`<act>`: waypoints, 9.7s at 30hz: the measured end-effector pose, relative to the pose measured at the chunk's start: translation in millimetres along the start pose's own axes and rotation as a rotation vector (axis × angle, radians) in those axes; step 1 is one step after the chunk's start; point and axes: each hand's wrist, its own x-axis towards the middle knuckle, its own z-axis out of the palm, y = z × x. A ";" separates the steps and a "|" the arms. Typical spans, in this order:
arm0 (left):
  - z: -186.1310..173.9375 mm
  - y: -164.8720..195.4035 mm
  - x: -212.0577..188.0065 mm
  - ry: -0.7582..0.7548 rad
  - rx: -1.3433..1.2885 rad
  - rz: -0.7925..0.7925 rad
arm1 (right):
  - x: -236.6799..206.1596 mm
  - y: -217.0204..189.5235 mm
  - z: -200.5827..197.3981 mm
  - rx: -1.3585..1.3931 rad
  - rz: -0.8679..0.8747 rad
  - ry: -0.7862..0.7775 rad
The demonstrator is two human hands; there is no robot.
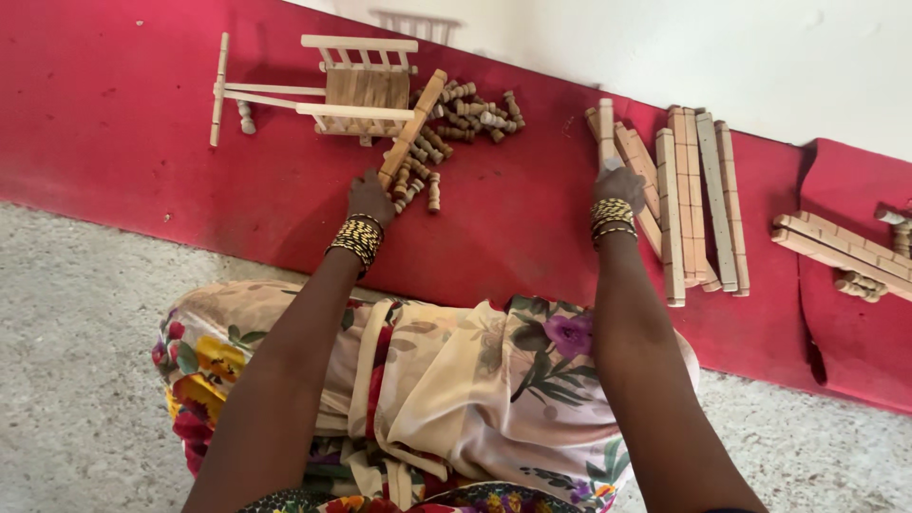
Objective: The person sits on the floor and wipes wooden toy components with a cloth. They first wipe a small assembled wooden toy chair and loose spindle pieces, then pick up longer wooden slats one at a time and rub each along its length with the cloth, setting wiped pieces aside.
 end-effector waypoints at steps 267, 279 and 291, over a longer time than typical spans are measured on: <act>-94.4 123.4 -21.0 -0.347 -1.213 0.586 | -134.9 -123.2 -84.9 0.816 -1.443 0.626; -79.8 80.4 -108.9 -0.037 -0.773 0.621 | -73.2 -122.3 -81.6 0.996 -1.226 0.727; -73.5 81.4 -91.8 0.017 -0.562 0.565 | -65.5 -117.2 -65.3 1.000 -1.218 0.569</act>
